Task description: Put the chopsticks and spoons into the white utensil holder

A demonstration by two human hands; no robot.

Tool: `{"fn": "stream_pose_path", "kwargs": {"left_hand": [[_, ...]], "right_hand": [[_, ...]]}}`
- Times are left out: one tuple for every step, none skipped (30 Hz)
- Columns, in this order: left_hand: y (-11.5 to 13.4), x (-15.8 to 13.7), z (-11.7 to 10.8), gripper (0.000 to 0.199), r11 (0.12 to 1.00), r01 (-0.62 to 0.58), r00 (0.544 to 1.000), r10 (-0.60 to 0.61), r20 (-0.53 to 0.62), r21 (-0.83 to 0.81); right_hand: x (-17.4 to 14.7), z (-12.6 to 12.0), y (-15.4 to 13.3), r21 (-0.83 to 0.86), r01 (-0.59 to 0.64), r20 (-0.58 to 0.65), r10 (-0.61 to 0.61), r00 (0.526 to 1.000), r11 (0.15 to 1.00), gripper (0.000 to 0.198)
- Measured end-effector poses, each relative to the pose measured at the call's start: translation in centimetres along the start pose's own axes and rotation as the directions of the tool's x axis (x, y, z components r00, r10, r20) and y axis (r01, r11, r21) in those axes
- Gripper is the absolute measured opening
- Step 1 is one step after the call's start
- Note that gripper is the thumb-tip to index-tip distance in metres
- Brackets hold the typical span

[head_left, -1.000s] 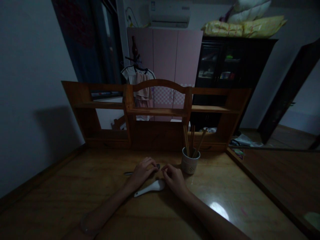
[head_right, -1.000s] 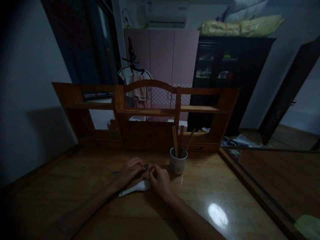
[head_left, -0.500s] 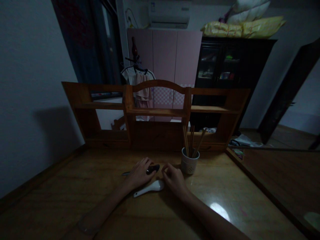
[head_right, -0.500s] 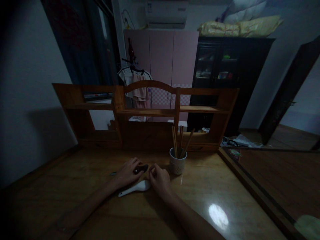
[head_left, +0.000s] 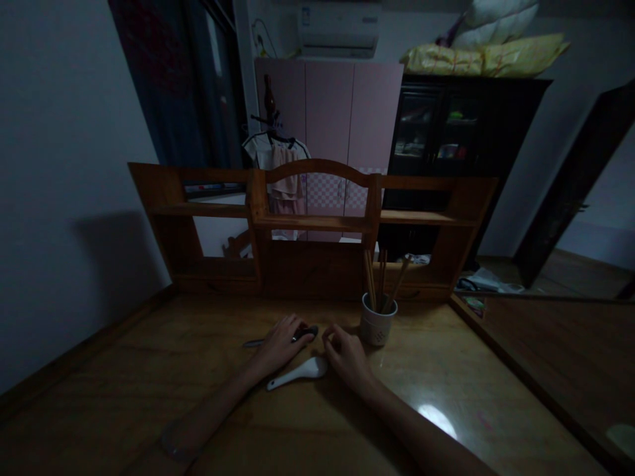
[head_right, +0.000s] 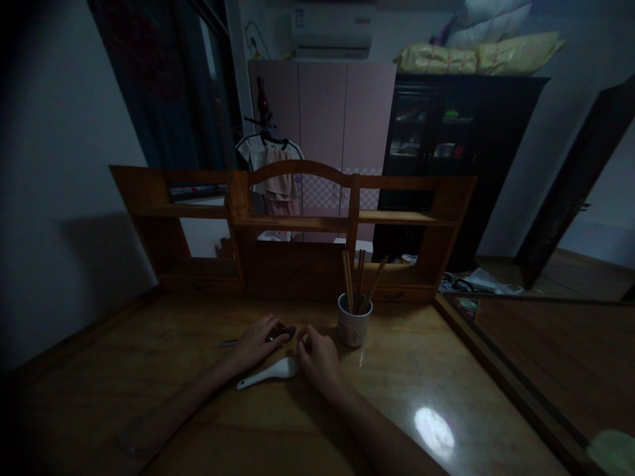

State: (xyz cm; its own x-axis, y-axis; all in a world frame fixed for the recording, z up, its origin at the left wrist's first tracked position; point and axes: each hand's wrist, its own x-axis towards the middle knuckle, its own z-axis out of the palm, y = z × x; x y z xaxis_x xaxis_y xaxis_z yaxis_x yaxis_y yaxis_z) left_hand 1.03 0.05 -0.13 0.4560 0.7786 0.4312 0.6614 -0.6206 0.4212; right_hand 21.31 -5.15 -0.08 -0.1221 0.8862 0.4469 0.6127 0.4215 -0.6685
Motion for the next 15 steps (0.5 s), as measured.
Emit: {"fn": "stream_pose_path", "kwargs": {"left_hand": [[-0.03,0.02,0.02,0.024,1.0,-0.001,1.0,0.001,-0.002,0.001],[-0.07,0.03,0.05,0.024,1.0,-0.005,1.0,0.005,-0.001,0.002],[-0.14,0.05,0.1,0.023,1.0,-0.01,1.0,0.01,0.002,0.004],[-0.21,0.06,0.16,0.023,1.0,-0.013,1.0,0.013,0.006,0.005],[-0.29,0.08,0.23,0.023,1.0,-0.013,1.0,0.013,0.007,0.005],[-0.37,0.09,0.3,0.023,1.0,-0.013,1.0,0.013,0.009,0.004],[-0.44,0.11,0.36,0.022,1.0,-0.012,1.0,0.012,0.009,0.002],[-0.48,0.13,0.4,0.021,1.0,-0.01,1.0,0.011,0.01,-0.002],[-0.49,0.15,0.4,0.02,1.0,-0.01,1.0,0.01,0.012,-0.007],[-0.45,0.17,0.37,0.02,1.0,-0.009,1.0,0.01,0.017,-0.014],[-0.37,0.2,0.31,0.02,1.0,-0.007,1.0,0.007,0.018,-0.022],[-0.25,0.24,0.22,0.02,0.999,-0.003,1.0,0.004,0.016,-0.032],[-0.1,0.27,0.11,0.02,0.999,0.002,1.0,-0.001,0.011,-0.041],[0.08,0.32,-0.01,0.02,0.999,0.007,1.0,-0.007,0.003,-0.05],[0.27,0.37,-0.13,0.019,0.998,0.011,1.0,-0.012,-0.008,-0.058]], "right_hand": [[0.0,0.0,0.02,0.0,0.0,0.001,0.0,1.0,1.0,0.011],[0.0,0.0,0.06,0.0,-0.001,0.002,0.001,1.0,1.0,0.01],[0.01,0.02,0.09,0.0,-0.002,0.003,0.002,1.0,1.0,0.01],[0.01,0.04,0.13,0.0,-0.002,0.005,0.002,1.0,1.0,0.01],[0.01,0.06,0.16,0.0,-0.002,0.009,0.002,1.0,1.0,0.01],[0.02,0.09,0.18,-0.002,-0.003,0.011,0.003,1.0,1.0,0.01],[0.03,0.13,0.2,-0.004,-0.006,0.012,0.006,1.0,1.0,0.011],[0.03,0.16,0.2,-0.007,-0.011,0.012,0.011,1.0,1.0,0.011],[0.04,0.19,0.2,-0.009,-0.016,0.013,0.016,1.0,1.0,0.011],[0.04,0.2,0.18,-0.009,-0.019,0.014,0.019,1.0,1.0,0.011],[0.04,0.2,0.16,-0.008,-0.018,0.013,0.018,1.0,1.0,0.011],[0.04,0.19,0.12,-0.007,-0.015,0.013,0.015,1.0,1.0,0.011],[0.03,0.15,0.07,-0.006,-0.009,0.011,0.009,1.0,1.0,0.011],[0.03,0.1,0.02,-0.007,-0.005,0.008,0.005,1.0,1.0,0.011],[0.04,0.04,-0.05,-0.008,-0.005,0.004,0.005,1.0,1.0,0.012]]}}
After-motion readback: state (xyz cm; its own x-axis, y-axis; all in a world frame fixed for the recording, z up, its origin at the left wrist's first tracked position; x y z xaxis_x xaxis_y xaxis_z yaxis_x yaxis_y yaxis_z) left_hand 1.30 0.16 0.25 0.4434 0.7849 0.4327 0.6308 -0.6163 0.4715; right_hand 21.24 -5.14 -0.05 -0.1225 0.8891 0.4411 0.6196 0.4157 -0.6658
